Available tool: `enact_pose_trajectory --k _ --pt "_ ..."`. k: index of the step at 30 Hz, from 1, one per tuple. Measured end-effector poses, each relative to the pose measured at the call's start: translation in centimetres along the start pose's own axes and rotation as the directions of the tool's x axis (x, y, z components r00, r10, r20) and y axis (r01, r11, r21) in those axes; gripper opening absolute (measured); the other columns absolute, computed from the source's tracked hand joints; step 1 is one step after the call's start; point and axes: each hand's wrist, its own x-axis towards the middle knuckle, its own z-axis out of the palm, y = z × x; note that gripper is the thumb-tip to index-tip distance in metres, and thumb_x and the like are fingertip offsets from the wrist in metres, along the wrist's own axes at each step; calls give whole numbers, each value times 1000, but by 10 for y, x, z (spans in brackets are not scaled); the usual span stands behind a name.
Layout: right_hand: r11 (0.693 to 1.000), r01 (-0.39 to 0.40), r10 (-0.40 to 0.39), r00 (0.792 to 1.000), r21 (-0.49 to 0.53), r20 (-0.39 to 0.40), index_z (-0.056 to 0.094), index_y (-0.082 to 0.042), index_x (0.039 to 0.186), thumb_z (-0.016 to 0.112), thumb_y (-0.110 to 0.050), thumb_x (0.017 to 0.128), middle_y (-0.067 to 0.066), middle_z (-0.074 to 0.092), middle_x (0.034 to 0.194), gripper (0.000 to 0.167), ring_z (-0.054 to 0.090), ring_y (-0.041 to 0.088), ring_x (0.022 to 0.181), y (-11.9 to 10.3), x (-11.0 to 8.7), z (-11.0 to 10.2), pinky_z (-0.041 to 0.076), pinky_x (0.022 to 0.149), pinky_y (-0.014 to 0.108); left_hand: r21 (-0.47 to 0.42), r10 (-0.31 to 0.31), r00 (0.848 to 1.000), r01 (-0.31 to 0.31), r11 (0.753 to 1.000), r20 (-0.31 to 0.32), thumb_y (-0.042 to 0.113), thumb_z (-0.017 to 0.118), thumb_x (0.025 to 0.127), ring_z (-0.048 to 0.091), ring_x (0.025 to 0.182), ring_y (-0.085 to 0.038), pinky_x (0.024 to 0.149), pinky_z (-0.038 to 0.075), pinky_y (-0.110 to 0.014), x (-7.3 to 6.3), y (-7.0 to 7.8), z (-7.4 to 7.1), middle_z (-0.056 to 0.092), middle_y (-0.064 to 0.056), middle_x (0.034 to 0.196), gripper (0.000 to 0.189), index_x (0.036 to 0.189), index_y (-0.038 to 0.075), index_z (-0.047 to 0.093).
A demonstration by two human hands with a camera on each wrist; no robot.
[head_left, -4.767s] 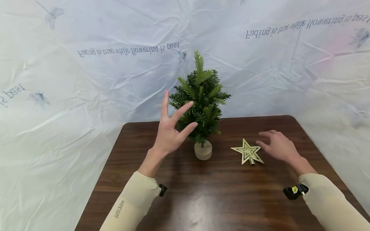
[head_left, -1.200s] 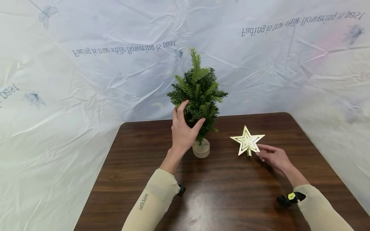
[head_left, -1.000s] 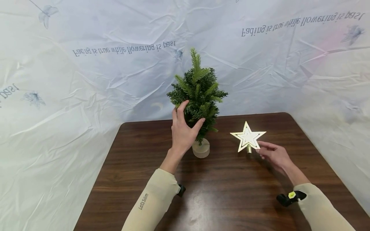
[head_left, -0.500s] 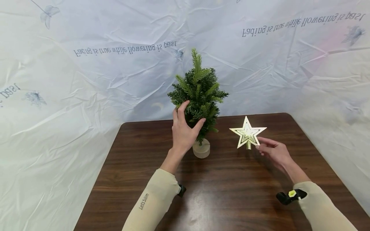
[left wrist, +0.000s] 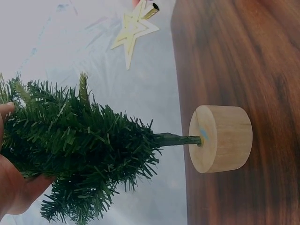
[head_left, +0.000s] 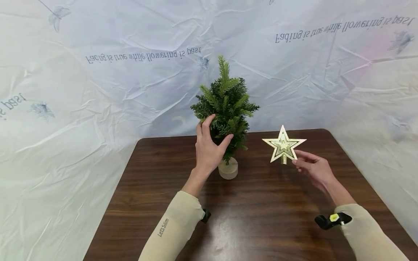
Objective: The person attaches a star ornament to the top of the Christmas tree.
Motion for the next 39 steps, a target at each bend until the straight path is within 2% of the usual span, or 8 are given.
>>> enact_pose_trajectory --k 5,10,15,20,30,33,39 --pt "999 34 -34 999 20 7 83 -25 112 74 7 95 -5 74 80 38 66 7 66 -11 0 5 54 59 20 1 -8 1000 8 1000 2 37 79 97 61 79 -41 82 53 -66 0 1 0 39 -21 155 77 159 26 35" --pt "998 59 -59 998 37 2 82 -23 115 75 7 94 -5 73 81 37 66 7 65 -27 1 10 54 58 20 -3 -15 1000 15 1000 6 38 78 98 56 70 -36 80 53 -64 0 1 0 39 -21 155 77 160 26 34" --pt "993 97 -97 995 61 1 83 -21 114 74 9 93 -4 74 80 38 67 7 65 -40 3 16 55 58 20 5 -8 1000 8 1000 2 38 78 98 50 64 -30 73 52 -59 0 0 1 40 -22 154 77 160 26 34" --pt "992 112 -112 994 61 2 82 -21 115 74 9 93 -4 74 80 38 66 7 64 -49 7 21 53 56 20 7 -10 1000 10 1000 4 38 77 98 43 57 -26 63 46 -51 0 1 0 40 -22 153 77 160 25 34" --pt "988 120 -120 993 101 -8 82 -18 116 75 10 92 -2 75 81 37 67 10 64 -64 12 28 56 59 22 5 -22 1000 22 1000 12 38 77 98 51 62 -31 73 53 -58 -1 2 -1 40 -22 154 76 160 26 34" --pt "980 139 -141 990 144 2 83 -16 115 73 14 92 0 75 80 39 68 11 64 -69 15 31 56 60 22 3 -26 1000 26 1000 12 37 77 98 54 66 -33 79 54 -63 -1 1 0 39 -22 155 76 160 26 34" --pt "959 154 -169 985 240 41 83 -11 115 66 20 93 4 75 82 41 69 14 66 -80 18 37 57 62 23 4 -27 1000 27 1000 11 38 77 98 50 62 -31 74 53 -61 -1 2 -1 39 -22 154 76 160 26 34"
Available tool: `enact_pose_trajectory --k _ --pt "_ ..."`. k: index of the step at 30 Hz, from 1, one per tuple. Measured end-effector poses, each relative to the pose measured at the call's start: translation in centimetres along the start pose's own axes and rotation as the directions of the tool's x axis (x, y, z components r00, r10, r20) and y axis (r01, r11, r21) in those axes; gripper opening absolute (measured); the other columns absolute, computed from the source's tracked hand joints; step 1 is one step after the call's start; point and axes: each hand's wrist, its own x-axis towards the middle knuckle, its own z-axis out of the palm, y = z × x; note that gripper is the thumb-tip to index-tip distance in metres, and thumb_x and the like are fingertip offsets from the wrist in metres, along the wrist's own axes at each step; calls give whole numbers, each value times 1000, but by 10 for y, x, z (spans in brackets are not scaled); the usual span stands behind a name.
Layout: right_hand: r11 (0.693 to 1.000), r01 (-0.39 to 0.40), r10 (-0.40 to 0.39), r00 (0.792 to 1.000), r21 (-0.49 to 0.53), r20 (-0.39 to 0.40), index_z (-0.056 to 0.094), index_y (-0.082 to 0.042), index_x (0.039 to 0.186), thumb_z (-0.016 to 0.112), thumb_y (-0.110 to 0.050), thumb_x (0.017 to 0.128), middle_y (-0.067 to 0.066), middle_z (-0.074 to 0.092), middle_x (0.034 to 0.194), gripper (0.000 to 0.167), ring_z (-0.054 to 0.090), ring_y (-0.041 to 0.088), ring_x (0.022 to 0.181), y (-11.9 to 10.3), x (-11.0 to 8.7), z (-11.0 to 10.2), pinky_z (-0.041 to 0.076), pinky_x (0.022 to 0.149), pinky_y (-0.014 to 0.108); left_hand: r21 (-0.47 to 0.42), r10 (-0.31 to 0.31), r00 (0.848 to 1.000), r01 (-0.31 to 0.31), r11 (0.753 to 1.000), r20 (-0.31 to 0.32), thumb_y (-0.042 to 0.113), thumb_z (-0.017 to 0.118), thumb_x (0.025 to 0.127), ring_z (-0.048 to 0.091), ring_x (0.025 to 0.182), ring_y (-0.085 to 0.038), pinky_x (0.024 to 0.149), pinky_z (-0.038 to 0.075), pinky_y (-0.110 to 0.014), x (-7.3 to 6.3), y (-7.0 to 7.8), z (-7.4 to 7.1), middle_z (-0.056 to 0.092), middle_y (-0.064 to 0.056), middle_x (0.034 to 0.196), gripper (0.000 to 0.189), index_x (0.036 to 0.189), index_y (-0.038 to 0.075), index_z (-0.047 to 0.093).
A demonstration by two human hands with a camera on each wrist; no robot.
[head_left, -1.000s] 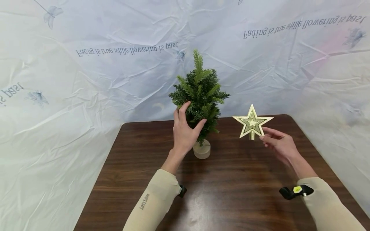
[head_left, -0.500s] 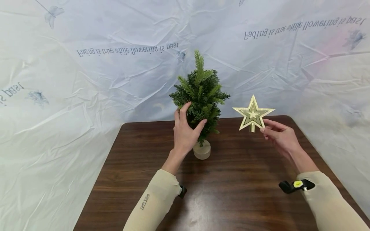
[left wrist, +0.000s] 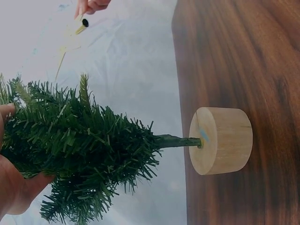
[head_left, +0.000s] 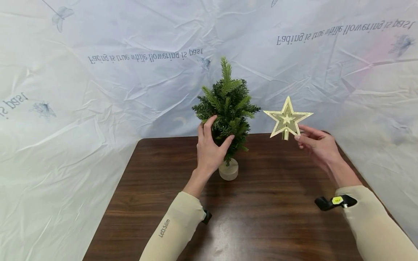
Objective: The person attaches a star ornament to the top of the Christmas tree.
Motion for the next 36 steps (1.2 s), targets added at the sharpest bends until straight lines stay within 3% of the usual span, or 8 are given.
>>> enact_pose_trajectory --k 7,36 --pt "999 8 -9 1000 47 16 82 -10 117 65 21 93 6 75 83 42 70 15 66 -8 4 6 57 62 23 5 7 1000 -7 1000 -4 38 77 98 48 59 -30 69 51 -58 1 -1 1 39 -23 154 76 160 26 34" --pt "994 41 -44 999 97 27 82 -6 115 65 23 92 9 75 80 41 70 17 62 -32 16 30 57 58 24 10 11 1000 -11 1000 6 38 77 99 51 61 -30 76 53 -62 1 -2 0 40 -22 155 76 160 25 34"
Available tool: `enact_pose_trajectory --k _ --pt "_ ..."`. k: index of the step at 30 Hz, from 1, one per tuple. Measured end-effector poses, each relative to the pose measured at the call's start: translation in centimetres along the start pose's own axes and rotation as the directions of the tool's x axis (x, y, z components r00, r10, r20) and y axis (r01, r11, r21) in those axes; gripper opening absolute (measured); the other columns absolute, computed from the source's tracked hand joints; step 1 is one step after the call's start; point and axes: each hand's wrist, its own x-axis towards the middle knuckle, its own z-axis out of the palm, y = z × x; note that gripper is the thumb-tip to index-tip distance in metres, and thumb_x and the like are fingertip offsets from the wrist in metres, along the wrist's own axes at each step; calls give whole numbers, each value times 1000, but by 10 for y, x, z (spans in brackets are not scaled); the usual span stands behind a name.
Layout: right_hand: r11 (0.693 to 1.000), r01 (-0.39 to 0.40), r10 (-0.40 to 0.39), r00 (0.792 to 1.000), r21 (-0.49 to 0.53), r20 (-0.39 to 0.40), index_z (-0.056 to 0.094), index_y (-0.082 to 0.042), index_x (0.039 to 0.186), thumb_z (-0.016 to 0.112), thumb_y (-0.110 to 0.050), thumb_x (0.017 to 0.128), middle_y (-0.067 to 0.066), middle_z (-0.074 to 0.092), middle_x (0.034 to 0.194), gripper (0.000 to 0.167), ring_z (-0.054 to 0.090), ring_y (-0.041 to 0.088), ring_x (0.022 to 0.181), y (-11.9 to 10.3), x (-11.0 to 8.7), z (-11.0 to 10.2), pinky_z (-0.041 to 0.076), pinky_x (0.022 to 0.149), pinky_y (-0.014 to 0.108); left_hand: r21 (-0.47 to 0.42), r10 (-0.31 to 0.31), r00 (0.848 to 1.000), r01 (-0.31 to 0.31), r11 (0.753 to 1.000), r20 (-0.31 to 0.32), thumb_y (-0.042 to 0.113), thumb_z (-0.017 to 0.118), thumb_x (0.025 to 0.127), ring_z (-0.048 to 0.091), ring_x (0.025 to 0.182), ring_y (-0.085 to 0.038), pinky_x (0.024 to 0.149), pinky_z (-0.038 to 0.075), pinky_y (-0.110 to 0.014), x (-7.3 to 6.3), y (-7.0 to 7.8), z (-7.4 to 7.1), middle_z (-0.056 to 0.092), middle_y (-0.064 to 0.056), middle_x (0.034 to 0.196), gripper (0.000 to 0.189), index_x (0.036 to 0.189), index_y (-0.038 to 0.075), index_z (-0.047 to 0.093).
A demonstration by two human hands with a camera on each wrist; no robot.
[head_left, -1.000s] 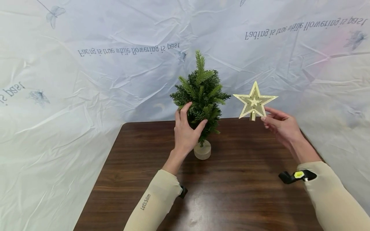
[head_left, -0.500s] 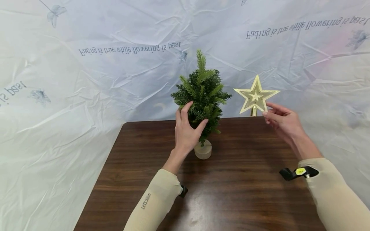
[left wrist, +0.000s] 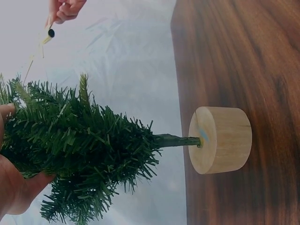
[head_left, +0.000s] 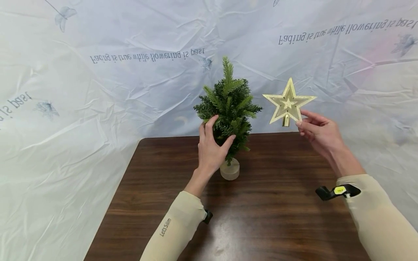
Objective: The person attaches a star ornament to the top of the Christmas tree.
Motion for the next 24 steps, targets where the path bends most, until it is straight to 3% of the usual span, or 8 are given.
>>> enact_pose_trajectory --k 15,24 --pt "999 30 -32 999 41 34 81 -3 116 64 25 91 12 75 80 42 69 19 60 -10 4 13 58 58 25 -5 -22 1000 22 1000 -4 40 76 98 55 63 -33 74 53 -60 -2 1 0 38 -22 157 75 160 27 35" --pt "997 60 -63 997 56 52 80 -2 118 64 25 91 13 75 80 41 71 19 63 -16 6 20 58 59 25 -2 -18 1000 18 1000 -1 39 76 99 49 57 -29 69 52 -57 -1 1 0 38 -22 157 75 160 26 35"
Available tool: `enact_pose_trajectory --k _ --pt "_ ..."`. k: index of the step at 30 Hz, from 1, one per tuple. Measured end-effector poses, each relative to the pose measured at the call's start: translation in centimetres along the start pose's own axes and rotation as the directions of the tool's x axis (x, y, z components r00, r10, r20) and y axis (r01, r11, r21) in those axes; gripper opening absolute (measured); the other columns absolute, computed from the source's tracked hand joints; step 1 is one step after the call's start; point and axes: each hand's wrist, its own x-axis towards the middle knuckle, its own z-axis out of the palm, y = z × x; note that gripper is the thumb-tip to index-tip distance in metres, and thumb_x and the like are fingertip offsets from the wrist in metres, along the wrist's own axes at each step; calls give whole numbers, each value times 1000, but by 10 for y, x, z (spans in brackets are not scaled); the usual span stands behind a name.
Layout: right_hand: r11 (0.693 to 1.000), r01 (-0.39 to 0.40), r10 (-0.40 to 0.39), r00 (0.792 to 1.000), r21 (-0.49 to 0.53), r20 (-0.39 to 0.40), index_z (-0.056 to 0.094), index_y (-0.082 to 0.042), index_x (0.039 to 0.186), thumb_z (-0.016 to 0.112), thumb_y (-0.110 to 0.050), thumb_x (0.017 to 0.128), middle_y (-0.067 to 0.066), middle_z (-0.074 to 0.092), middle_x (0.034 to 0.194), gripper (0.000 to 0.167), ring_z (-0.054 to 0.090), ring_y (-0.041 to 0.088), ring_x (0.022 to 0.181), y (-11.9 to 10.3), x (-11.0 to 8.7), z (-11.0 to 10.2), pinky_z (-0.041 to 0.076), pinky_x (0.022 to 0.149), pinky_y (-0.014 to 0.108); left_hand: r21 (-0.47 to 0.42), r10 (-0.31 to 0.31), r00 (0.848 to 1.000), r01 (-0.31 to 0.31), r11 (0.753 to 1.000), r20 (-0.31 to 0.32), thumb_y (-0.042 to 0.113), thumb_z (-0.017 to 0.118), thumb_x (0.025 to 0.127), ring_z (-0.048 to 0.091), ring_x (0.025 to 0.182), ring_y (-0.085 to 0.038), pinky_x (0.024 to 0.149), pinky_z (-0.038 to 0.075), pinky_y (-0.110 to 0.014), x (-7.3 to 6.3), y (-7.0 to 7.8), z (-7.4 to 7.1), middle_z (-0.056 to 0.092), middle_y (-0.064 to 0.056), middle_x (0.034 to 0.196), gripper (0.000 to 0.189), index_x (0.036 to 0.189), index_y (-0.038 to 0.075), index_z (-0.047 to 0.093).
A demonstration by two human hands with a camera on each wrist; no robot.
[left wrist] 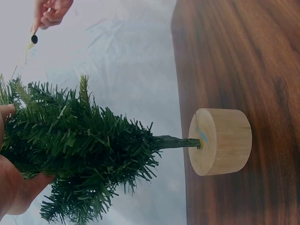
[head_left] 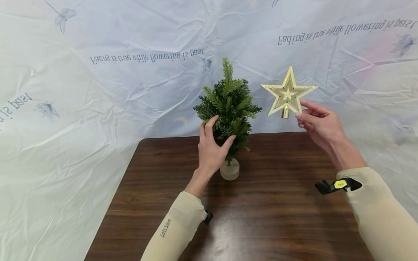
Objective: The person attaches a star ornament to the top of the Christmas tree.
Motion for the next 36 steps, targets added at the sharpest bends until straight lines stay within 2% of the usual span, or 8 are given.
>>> enact_pose_trajectory --k 8,21,36 --pt "1000 -8 8 1000 -4 -14 81 -3 118 67 24 90 11 74 80 41 71 19 63 -5 2 9 58 59 25 3 -1 1000 1 1000 1 39 76 99 48 58 -29 69 51 -55 0 0 1 39 -22 156 75 160 27 34" --pt "1000 12 -12 1000 17 -9 80 -2 120 67 24 89 12 72 81 43 68 21 63 -14 9 24 57 59 26 9 1 1000 -1 1000 0 40 76 99 41 53 -24 61 41 -44 -1 -2 1 39 -22 157 75 160 27 34" --pt "998 58 -58 998 27 10 78 0 121 69 26 86 14 70 78 45 65 23 60 -22 20 54 56 57 27 13 15 1000 -15 1000 -12 41 76 99 44 56 -25 60 42 -43 -1 -2 1 40 -21 154 75 160 27 34"
